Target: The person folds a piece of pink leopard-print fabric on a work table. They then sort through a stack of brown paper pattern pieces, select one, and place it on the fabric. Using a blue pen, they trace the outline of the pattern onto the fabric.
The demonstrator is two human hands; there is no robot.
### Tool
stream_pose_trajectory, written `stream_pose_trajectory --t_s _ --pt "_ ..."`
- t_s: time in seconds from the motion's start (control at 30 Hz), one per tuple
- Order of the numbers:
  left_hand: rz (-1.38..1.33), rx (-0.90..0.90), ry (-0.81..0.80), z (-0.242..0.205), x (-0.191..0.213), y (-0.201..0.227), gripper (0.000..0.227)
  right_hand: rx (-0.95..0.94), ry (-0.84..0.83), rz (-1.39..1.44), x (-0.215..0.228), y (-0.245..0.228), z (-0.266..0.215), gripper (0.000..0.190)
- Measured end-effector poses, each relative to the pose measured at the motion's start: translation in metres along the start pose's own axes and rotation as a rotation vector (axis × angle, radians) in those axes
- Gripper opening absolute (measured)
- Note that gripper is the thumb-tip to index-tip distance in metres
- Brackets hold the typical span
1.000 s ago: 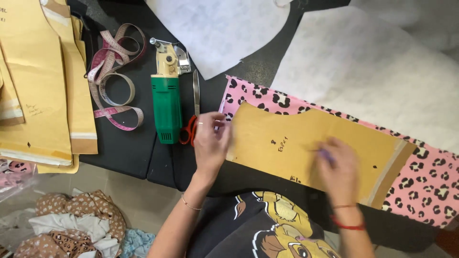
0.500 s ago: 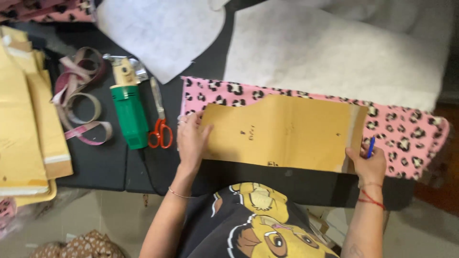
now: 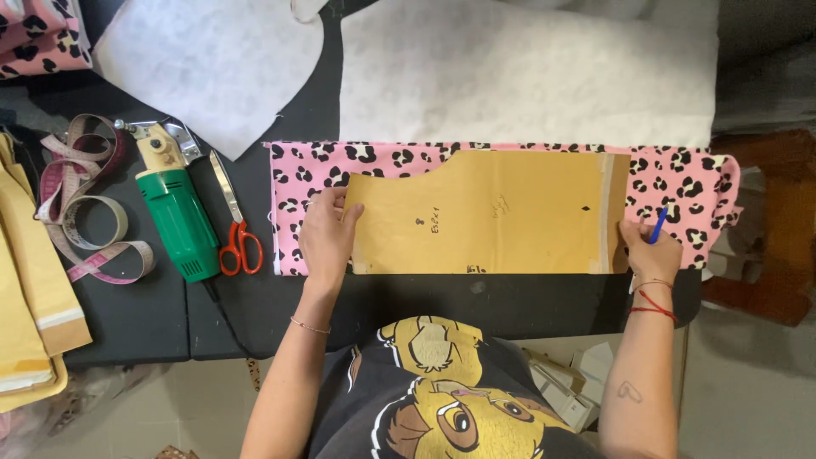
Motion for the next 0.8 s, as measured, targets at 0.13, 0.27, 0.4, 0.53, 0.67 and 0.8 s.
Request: stream_pose_trajectory --t_s 0.13,0.27,0.4,0.53,0.67,0.8 --pt "0.030 -0.002 0.022 0.002 -0.002 0.003 0.028 0.065 -0.038 0.051 -0.009 0.003 0.000 0.022" --pt "0.024 -0.078 0.086 0.002 -0.001 0.002 0.028 0.109 0.035 0.182 -0.028 0.048 0.038 0.020" --pt "-0.025 -0.049 0.084 0.003 0.000 0.001 0.025 0.113 0.069 0.193 -0.026 0.047 0.038 0.016" --pt "-0.017 -0.092 0.097 0.004 0.000 0.002 0.025 0.086 0.096 0.206 -0.028 0.052 0.042 0.015" --pt "-0.007 0.032 -0.018 0.005 0.005 0.006 0.025 0.109 0.034 0.241 -0.032 0.071 0.060 0.016" --pt "-0.032 -0.039 0.047 0.008 0.002 -0.007 0.030 0.176 0.018 0.115 -0.033 0.072 0.066 0.016"
Point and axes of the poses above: each hand's wrist, its own z-axis towards the middle knuckle, its own x-axis out of the back of the hand, y = z × x, the point moved 4 cm from there along z, towards the middle knuckle
